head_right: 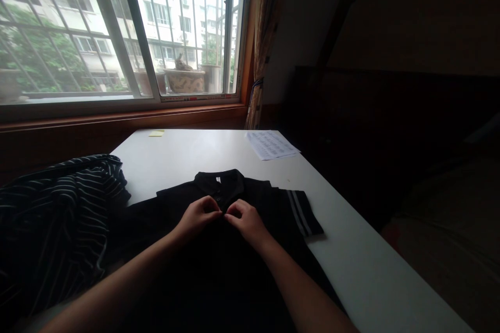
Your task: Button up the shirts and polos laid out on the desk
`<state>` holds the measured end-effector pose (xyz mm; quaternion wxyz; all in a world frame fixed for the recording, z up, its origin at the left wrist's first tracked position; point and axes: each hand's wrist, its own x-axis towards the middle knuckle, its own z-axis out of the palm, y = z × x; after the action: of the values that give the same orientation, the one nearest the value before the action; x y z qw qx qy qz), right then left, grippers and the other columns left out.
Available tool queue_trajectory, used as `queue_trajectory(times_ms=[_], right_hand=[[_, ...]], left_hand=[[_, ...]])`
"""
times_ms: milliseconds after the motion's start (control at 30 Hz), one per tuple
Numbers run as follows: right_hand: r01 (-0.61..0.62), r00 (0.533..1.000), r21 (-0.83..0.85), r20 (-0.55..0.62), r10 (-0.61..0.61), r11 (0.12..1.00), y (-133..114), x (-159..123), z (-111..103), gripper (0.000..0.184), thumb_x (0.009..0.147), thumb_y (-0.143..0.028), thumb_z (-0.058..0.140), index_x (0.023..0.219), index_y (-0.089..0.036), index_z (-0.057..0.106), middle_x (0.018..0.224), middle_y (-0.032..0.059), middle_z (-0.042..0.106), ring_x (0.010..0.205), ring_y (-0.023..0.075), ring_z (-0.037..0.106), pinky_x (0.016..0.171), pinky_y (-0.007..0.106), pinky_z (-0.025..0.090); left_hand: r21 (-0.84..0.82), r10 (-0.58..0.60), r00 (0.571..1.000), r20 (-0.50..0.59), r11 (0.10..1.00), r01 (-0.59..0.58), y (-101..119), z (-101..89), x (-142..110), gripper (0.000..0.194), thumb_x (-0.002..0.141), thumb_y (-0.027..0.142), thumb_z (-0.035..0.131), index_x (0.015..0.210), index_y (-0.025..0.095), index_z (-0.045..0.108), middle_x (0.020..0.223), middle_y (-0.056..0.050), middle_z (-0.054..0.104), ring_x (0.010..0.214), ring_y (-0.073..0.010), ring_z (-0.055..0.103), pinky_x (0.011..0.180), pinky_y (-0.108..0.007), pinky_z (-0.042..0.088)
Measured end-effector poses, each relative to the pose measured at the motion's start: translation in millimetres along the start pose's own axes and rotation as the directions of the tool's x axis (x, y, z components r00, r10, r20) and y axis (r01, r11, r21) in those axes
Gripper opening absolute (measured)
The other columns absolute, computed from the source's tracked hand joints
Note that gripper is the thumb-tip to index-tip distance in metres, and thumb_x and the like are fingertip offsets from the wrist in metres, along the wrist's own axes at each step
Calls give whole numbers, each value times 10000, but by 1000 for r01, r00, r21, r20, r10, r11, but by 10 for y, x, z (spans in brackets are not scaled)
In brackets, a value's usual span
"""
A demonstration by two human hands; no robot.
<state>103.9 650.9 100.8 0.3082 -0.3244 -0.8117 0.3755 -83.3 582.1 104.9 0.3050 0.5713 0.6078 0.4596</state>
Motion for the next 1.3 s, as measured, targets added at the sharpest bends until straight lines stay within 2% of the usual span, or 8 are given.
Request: queue_trajectory(times_ms=[233, 500, 733, 833, 933, 1033, 1167, 1300], right_hand=[[31, 1000, -4, -7, -31, 1000, -26, -12, 24, 57, 818, -243, 677, 872, -225, 676, 860, 13, 668, 833, 193, 631, 763, 301, 479], [161, 987, -49, -22, -162, 986, -136, -59, 105, 148, 824, -155, 620, 933, -238, 676, 879, 4, 633, 829, 164, 617, 770, 288, 482], [-12, 993, 116, -114, 25, 993, 6, -15, 93, 176, 799, -196, 619, 971, -211, 583, 943, 24, 628, 861, 179, 626, 793, 300, 501], [-32, 993, 43, -114, 37, 999, 4, -5, 49, 95, 872, -299, 581, 884, -205, 583, 852, 13, 618, 811, 177, 605, 761, 294, 477], [-15, 998, -33, -58, 13, 999, -52, 2, 33, 289, 941, -403, 494, 749, -200, 570, 757, 3, 592, 746, 166, 580, 706, 280, 443], [-46, 999, -63, -27, 45, 997, -106, 16, 45, 347, 943, -451, 488, 732, -196, 590, 742, 4, 609, 740, 169, 592, 687, 276, 428], [-129, 992, -82, -6, 129, 988, -136, 48, 56, 290, 890, -452, 564, 779, -193, 637, 761, 14, 656, 763, 187, 626, 687, 283, 434], [-180, 984, -46, 8, 180, 983, -70, 89, 47, 142, 820, -334, 624, 837, -196, 647, 814, 22, 681, 798, 197, 638, 720, 297, 454]], left_hand=[[15, 18, 1000, -11, 1000, -18, -2, 15, -11, 86, 754, 251, 692, 788, 175, 672, 792, -5, 692, 771, -175, 641, 690, -246, 453], [50, 35, 997, -72, 998, -32, -33, 98, -30, 55, 772, 231, 666, 770, 177, 653, 758, 4, 677, 722, -160, 630, 637, -231, 434], [16, 38, 998, -48, 999, -37, -26, 70, -20, 52, 762, 227, 687, 784, 185, 668, 803, -4, 698, 775, -175, 650, 694, -245, 455], [6, 32, 999, -42, 999, -32, -11, 57, -21, 77, 760, 248, 699, 781, 182, 666, 798, -5, 698, 759, -172, 643, 689, -245, 454], [21, 17, 999, -44, 1000, -16, -2, 52, -22, 114, 749, 273, 719, 769, 176, 663, 767, -2, 687, 732, -167, 630, 659, -240, 439], [19, 9, 999, -41, 1000, -8, -13, 55, -22, 143, 743, 290, 729, 767, 173, 652, 755, -2, 680, 723, -166, 625, 640, -237, 430], [23, 26, 998, -53, 999, -25, -39, 67, -22, 165, 755, 315, 719, 766, 174, 634, 752, -2, 675, 723, -166, 626, 634, -236, 424], [31, 32, 998, -51, 999, -30, -55, 78, -24, 156, 753, 307, 716, 762, 179, 627, 753, 1, 675, 717, -164, 627, 629, -236, 424]])
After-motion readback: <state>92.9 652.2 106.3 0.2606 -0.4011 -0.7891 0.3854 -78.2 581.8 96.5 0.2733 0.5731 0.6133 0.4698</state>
